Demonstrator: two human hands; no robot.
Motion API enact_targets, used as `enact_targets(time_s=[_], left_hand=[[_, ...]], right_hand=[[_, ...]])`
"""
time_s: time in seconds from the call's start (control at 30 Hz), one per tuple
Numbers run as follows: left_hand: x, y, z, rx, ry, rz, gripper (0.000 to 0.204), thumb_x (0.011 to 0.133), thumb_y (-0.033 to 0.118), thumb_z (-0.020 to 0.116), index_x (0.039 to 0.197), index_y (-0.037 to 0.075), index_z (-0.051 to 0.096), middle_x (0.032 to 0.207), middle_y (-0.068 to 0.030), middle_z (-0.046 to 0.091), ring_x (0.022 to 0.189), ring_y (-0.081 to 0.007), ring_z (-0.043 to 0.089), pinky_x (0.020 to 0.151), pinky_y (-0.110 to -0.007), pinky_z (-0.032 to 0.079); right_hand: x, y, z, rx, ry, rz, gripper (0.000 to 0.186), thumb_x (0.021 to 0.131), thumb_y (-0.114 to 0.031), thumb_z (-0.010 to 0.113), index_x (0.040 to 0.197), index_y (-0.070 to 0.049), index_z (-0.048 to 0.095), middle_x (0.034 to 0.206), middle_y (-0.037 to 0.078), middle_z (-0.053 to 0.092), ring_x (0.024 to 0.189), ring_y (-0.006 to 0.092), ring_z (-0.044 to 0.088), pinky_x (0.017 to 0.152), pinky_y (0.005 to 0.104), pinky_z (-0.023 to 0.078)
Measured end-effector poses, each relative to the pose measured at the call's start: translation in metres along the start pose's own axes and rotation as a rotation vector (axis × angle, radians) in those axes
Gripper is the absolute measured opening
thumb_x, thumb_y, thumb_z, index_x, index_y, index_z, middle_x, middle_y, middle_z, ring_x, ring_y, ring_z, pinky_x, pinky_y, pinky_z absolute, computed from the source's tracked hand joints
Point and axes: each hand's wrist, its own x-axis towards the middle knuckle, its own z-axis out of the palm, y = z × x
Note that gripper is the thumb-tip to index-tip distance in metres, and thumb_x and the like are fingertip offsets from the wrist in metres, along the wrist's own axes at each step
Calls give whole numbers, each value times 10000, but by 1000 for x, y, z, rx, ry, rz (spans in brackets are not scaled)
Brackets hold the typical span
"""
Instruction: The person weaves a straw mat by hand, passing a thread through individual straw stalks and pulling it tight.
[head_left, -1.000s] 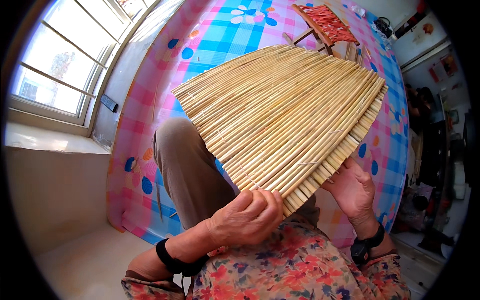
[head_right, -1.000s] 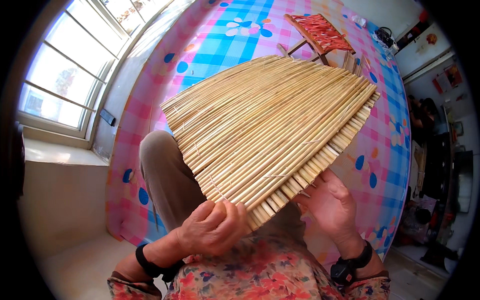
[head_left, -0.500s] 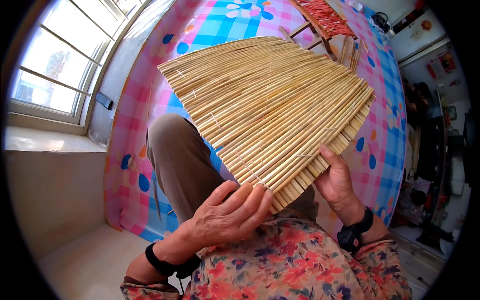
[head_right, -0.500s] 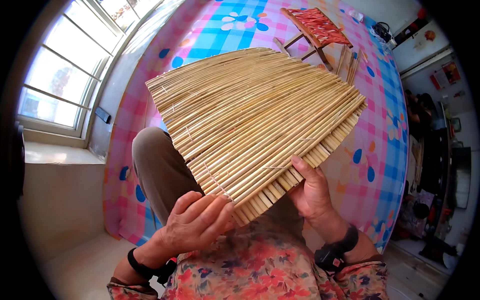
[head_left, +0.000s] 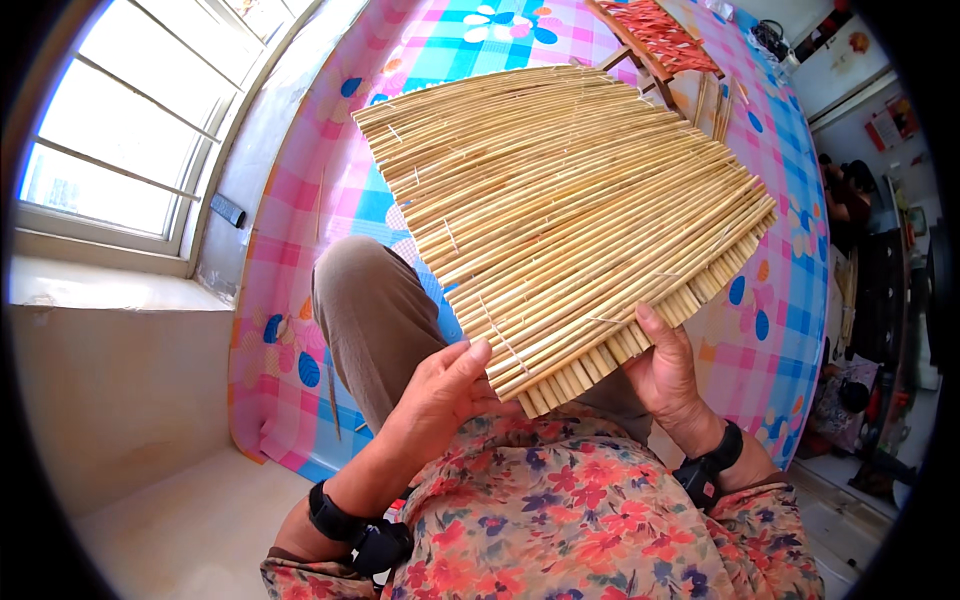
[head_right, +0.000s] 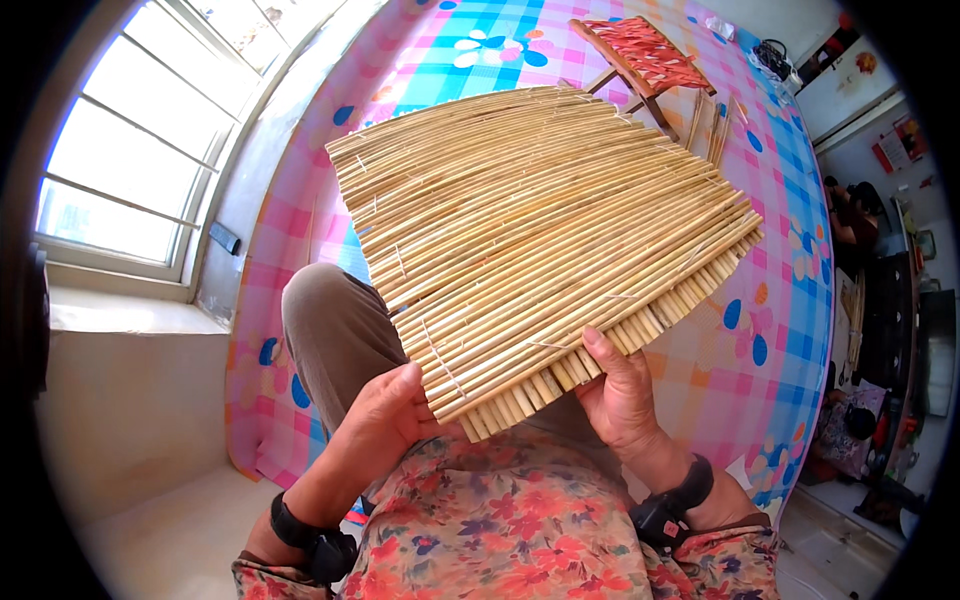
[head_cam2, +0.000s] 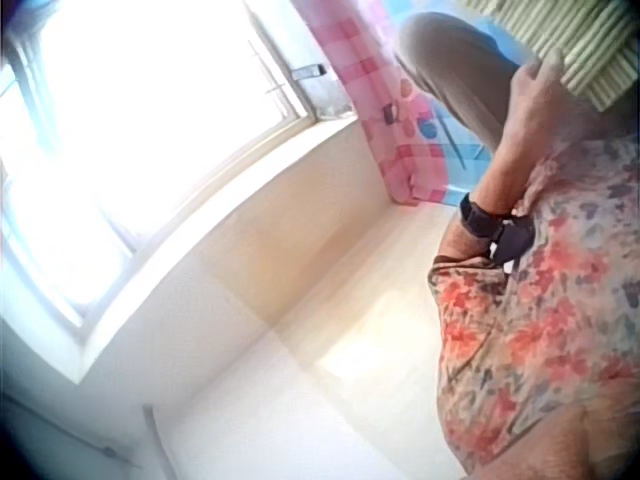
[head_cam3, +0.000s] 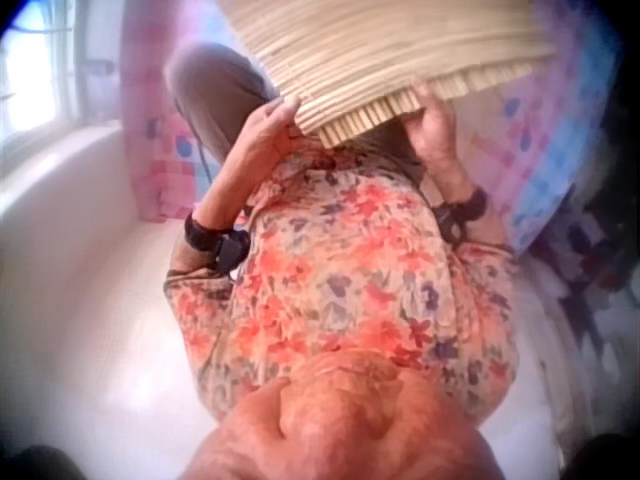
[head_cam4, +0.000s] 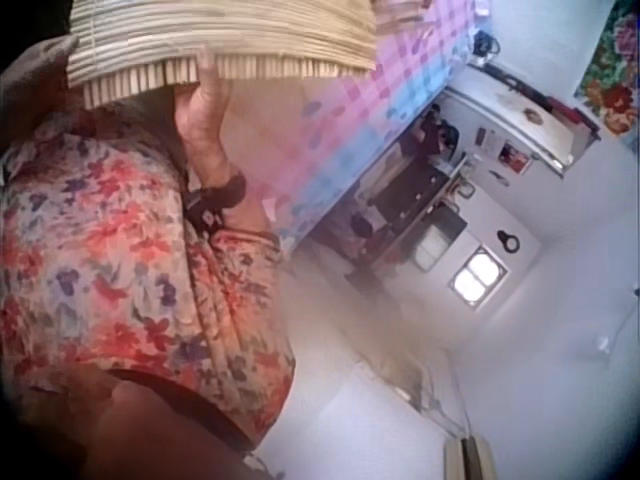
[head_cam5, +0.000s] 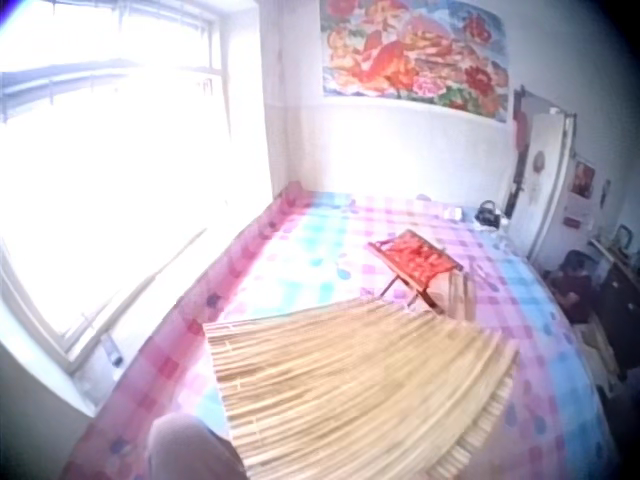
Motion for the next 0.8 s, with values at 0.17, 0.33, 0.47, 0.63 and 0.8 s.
enact_targets(time_s=[0.17,0.33,0.47,0.63,0.8], left_hand=[[5,-6,-3,-41,-58,-27,459,906,265,584,1236,-28,459,1168,-105,571,1018,-183,584,785,-342,522],[8,-10,-3,-42,-66,-25,392,891,201,603,1199,-19,498,1145,-95,588,992,-169,593,769,-331,527],[9,-11,-5,-51,-54,-31,360,889,160,597,1192,-13,510,1119,-81,607,974,-155,605,763,-316,535],[8,-10,-5,-30,-23,-9,336,890,164,598,1178,3,533,1087,-64,617,933,-137,609,740,-290,535],[7,-9,-1,-40,34,50,345,903,204,588,1181,8,530,1086,-50,612,913,-116,600,724,-256,523]], right_hand=[[5,-1,-3,-28,-13,-25,443,870,-102,586,1283,-76,427,1189,51,525,1112,190,510,973,362,435],[9,-2,-3,-57,-23,-69,465,867,-105,587,1295,-73,409,1187,56,523,1116,193,507,972,360,435],[10,-3,-3,-77,-22,-66,475,869,-111,585,1304,-74,399,1195,56,518,1122,194,505,969,362,438],[8,-4,1,-98,-24,-47,471,872,-120,584,1303,-76,400,1197,56,516,1118,191,507,966,362,440],[10,0,5,-95,-14,-79,454,878,-118,581,1298,-80,411,1189,54,526,1104,185,518,956,354,446]])
